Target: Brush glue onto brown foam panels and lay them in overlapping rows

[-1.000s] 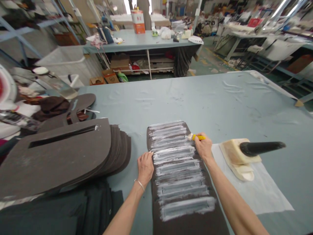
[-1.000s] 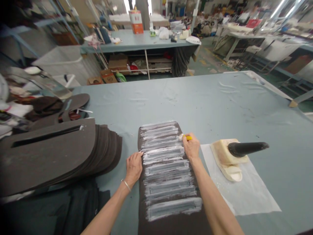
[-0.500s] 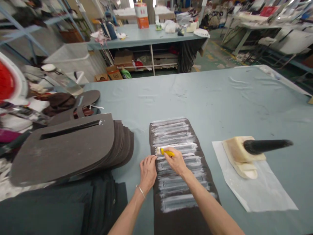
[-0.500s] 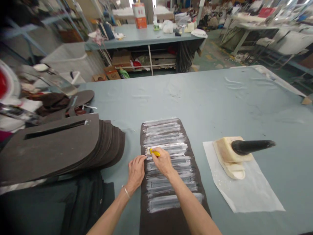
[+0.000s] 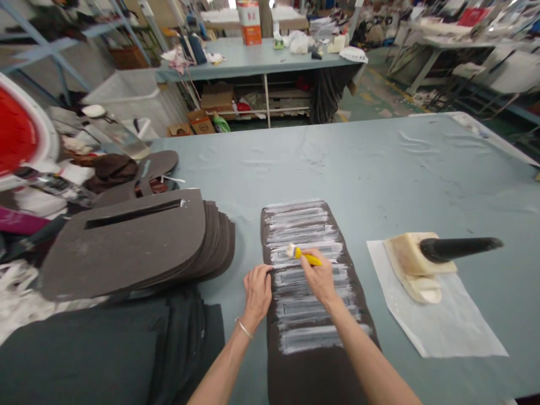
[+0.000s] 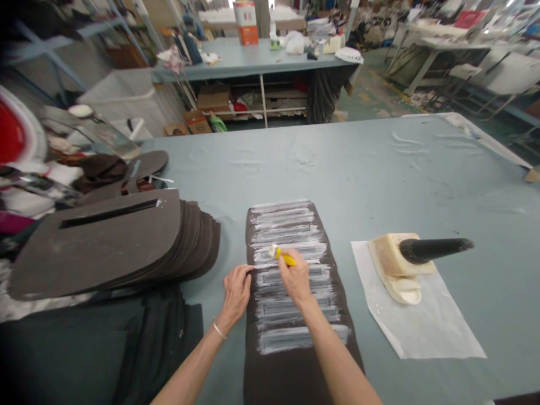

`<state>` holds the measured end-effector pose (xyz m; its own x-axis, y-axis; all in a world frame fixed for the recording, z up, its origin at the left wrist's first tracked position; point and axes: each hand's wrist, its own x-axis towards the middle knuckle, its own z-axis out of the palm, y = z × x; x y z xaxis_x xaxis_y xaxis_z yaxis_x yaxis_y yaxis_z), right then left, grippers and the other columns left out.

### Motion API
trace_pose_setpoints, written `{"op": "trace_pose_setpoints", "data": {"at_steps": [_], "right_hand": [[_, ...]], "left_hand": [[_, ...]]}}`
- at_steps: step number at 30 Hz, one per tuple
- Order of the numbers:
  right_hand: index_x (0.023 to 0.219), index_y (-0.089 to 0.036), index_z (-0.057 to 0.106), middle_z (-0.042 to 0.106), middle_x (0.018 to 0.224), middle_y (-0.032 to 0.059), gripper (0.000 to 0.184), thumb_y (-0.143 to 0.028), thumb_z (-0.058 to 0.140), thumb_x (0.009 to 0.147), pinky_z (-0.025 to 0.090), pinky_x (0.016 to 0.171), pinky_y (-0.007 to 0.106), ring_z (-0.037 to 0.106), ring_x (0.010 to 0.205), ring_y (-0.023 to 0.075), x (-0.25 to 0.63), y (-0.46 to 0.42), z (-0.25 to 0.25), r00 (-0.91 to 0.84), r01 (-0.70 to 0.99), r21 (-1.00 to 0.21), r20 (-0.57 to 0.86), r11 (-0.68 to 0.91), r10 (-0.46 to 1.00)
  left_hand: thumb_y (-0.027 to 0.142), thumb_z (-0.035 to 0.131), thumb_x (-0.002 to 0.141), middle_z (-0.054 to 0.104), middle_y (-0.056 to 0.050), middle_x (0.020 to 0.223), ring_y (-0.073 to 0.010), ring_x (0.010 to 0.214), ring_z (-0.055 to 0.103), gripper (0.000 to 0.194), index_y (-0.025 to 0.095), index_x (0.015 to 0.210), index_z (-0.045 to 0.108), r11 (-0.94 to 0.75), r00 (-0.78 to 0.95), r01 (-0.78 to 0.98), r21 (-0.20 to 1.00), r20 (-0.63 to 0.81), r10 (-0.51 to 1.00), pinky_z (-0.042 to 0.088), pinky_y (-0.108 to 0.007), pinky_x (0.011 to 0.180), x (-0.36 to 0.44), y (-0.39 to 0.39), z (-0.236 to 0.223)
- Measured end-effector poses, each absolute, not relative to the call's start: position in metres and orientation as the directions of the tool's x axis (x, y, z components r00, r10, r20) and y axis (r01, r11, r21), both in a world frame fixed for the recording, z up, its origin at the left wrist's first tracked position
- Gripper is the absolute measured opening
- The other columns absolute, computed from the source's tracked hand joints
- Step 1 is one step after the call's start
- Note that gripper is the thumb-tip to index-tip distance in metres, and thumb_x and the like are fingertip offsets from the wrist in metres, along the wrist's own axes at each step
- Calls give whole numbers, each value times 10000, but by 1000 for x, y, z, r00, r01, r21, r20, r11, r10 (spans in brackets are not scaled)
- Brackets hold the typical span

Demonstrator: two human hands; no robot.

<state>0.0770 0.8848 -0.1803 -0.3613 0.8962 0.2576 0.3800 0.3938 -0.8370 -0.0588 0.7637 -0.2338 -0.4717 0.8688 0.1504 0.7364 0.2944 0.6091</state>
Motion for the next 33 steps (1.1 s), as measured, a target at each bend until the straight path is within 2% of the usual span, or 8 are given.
{"op": "trace_pose_setpoints", "data": {"at_steps": [5,8,12,19,23,27,30,33], "right_hand": [[862,-194,650,648,804,25,197,-299,491,812,430,681,240,569,703,143,56,869,-198,-482,297,-886,182,355,857],[834,-174,652,617,685,6,225,-351,527,775,402,577,236,512,576,134,116,904,-200,-271,442,-873,87,204,959],[814,-167,644,615,695,18,233,-363,527,767,398,616,250,525,610,147,163,928,-187,14,610,-779,194,146,981],[845,-196,642,655,814,37,201,-285,464,818,426,707,246,585,734,151,79,854,-189,-464,400,-807,231,435,855],[811,-182,643,630,705,13,227,-352,495,791,402,616,241,536,603,137,138,890,-193,-247,536,-803,143,258,958],[776,-161,629,597,648,9,268,-398,506,761,370,589,249,497,567,136,207,933,-180,-33,665,-723,221,187,975],[792,-167,627,600,681,12,239,-366,494,783,376,605,248,505,592,136,188,913,-174,-51,650,-721,276,242,960],[828,-185,628,622,752,28,209,-316,466,827,412,656,248,549,667,146,131,856,-176,-295,495,-788,243,366,924]], "left_hand": [[92,334,872,570,-81,1195,-219,1152,471,392,219,1191,523,260,-365,846,465,148,919,302,-417,978,-41,750,-235],[69,338,856,568,-85,1204,-218,1158,470,421,220,1205,521,272,-374,851,449,153,915,315,-407,968,-40,748,-240],[75,347,856,570,-76,1203,-210,1151,474,425,231,1212,519,272,-384,840,469,162,909,330,-395,960,-44,748,-242],[77,335,865,572,-79,1197,-207,1145,477,413,221,1201,528,250,-359,846,471,156,920,324,-397,963,-45,746,-240],[63,332,854,571,-80,1199,-207,1149,475,436,228,1206,527,245,-364,834,495,159,918,328,-398,960,-45,745,-243],[92,319,869,569,-72,1196,-207,1145,477,410,232,1183,541,271,-416,771,576,133,900,329,-402,965,-48,748,-244],[125,305,884,573,-59,1179,-184,1118,500,378,233,1161,540,298,-480,677,673,98,872,352,-386,956,-51,744,-241],[142,281,900,595,-63,1117,-177,1094,517,353,212,1120,548,291,-493,659,694,106,863,359,-375,947,-43,730,-239]]}}
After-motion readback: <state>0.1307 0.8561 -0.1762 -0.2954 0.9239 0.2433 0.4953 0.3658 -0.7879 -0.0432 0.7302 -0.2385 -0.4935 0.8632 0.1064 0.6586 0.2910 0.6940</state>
